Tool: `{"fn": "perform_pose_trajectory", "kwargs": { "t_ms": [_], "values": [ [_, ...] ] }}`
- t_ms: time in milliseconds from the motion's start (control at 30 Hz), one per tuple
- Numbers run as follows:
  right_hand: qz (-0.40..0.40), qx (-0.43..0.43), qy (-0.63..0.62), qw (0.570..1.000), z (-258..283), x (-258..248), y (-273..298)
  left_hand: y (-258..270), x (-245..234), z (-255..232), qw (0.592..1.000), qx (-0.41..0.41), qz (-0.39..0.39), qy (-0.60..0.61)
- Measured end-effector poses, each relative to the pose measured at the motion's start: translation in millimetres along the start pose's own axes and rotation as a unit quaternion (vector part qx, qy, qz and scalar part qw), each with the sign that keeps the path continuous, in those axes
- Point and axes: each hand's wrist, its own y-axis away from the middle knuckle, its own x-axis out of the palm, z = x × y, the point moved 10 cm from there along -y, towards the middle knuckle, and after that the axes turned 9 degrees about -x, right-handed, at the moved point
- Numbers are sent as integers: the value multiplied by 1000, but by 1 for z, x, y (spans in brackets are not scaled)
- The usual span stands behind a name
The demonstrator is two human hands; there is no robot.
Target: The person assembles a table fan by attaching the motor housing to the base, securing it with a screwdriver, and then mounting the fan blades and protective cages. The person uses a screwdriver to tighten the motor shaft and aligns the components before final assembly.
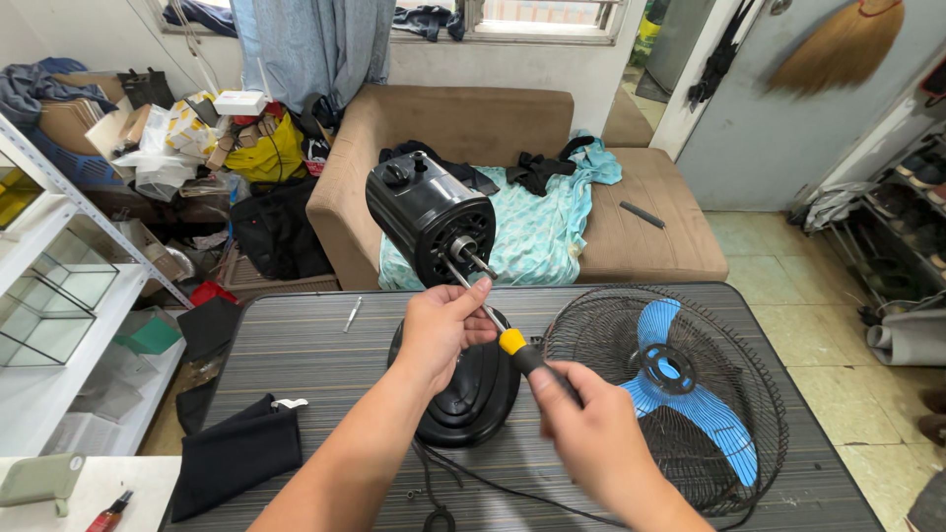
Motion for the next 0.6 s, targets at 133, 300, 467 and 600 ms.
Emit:
{"fn": "perform_pose_trajectory", "kwargs": {
  "t_ms": [133, 300, 467, 600],
  "values": [
    [59, 201, -252, 945, -28, 17, 6, -2, 2, 2, 1000, -1, 9, -7],
    [-5, 106, 172, 979, -7, -12, 0, -4, 0, 4, 1000, 1, 2, -8],
    [-75, -312, 355, 878, 72, 7, 16, -3, 2, 4, 1000, 10, 0, -4],
    [20, 249, -123, 961, -56, 7, 7, -4, 1, 2, 1000, 8, 12, -1]
  ]
}}
